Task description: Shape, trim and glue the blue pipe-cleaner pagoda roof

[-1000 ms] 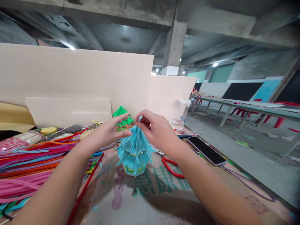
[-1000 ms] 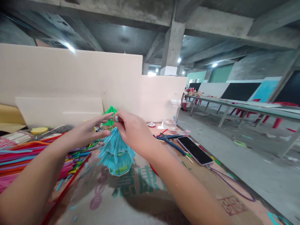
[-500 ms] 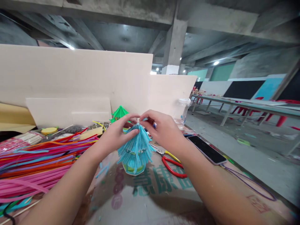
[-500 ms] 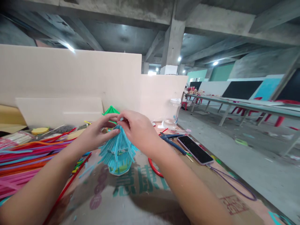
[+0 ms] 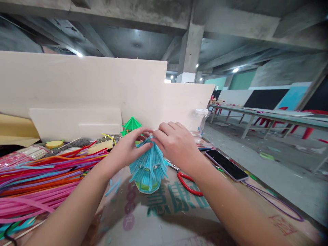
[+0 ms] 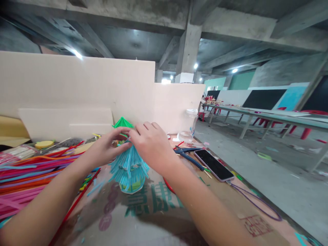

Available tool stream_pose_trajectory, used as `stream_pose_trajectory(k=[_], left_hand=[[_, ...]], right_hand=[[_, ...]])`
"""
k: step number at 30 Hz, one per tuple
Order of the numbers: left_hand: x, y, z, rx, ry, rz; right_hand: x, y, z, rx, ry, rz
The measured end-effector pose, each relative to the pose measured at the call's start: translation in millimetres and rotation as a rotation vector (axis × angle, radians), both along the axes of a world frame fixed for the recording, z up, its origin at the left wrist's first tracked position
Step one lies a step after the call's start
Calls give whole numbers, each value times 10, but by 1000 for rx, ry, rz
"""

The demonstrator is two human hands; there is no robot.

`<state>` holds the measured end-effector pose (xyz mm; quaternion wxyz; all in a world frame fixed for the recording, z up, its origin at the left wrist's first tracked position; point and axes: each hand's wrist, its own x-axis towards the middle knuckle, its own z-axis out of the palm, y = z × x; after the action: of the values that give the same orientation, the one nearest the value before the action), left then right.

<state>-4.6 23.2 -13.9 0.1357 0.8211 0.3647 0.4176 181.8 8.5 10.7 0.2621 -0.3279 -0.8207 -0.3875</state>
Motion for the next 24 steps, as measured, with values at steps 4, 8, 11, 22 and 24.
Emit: stream_pose_trajectory(k=[4, 8, 11, 22, 24], left_hand=[[-11, 14, -17, 26, 3, -15], [-28, 35, -32, 46, 12, -9], [-33, 37, -27, 46, 21, -8], [-44, 19, -3, 24, 30, -1], [-52, 24, -5, 27, 36, 0]], right_hand=[[5, -32, -1, 17, 14, 0], [16, -46, -7, 7, -3, -36], [26, -1, -17, 29, -21, -51], [228, 84, 93, -392, 126, 146], [253, 97, 101, -461, 160, 155]])
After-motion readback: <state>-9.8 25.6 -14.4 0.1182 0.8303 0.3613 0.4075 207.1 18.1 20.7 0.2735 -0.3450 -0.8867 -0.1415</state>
